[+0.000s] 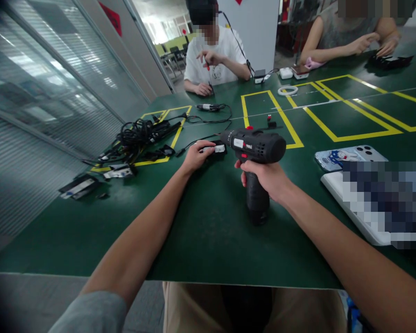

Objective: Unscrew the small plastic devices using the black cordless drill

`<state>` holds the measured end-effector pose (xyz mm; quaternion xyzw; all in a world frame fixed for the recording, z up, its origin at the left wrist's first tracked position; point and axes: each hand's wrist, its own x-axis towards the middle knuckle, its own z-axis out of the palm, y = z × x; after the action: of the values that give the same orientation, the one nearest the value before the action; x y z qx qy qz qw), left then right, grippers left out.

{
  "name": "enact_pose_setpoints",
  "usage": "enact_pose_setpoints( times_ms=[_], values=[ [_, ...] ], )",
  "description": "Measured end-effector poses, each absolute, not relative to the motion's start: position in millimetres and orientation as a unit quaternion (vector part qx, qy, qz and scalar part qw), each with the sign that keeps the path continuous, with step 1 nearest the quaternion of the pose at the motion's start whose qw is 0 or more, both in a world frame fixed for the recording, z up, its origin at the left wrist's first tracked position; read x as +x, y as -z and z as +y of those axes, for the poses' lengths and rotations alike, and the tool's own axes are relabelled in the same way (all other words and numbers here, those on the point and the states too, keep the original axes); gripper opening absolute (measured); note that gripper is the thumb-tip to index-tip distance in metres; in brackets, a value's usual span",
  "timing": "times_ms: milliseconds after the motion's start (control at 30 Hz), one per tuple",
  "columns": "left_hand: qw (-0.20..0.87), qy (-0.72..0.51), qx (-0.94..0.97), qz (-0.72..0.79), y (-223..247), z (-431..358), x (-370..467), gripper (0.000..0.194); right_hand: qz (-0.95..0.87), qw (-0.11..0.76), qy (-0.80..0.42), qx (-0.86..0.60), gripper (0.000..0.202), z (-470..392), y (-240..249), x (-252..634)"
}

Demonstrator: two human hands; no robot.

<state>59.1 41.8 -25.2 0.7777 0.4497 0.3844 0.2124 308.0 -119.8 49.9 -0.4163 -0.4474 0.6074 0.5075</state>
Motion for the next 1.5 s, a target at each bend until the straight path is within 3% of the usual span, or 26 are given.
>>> enact_pose_setpoints(
  times_ms=[533, 1500],
  values=[
    [0.269, -0.414, 0.763, 0.417, 29.4, 56.1, 63.1, 0.032, -0.476, 0.413, -0.576, -0.520, 0.009, -145.4, -60.8, 303.8],
    [0.257, -0.419, 0.754, 0.435, 34.2, 60.8, 66.8, 0.035, -0.539, 0.364, -0.519, -0.554, 0.012, -149.1, -67.3, 295.0]
  ],
)
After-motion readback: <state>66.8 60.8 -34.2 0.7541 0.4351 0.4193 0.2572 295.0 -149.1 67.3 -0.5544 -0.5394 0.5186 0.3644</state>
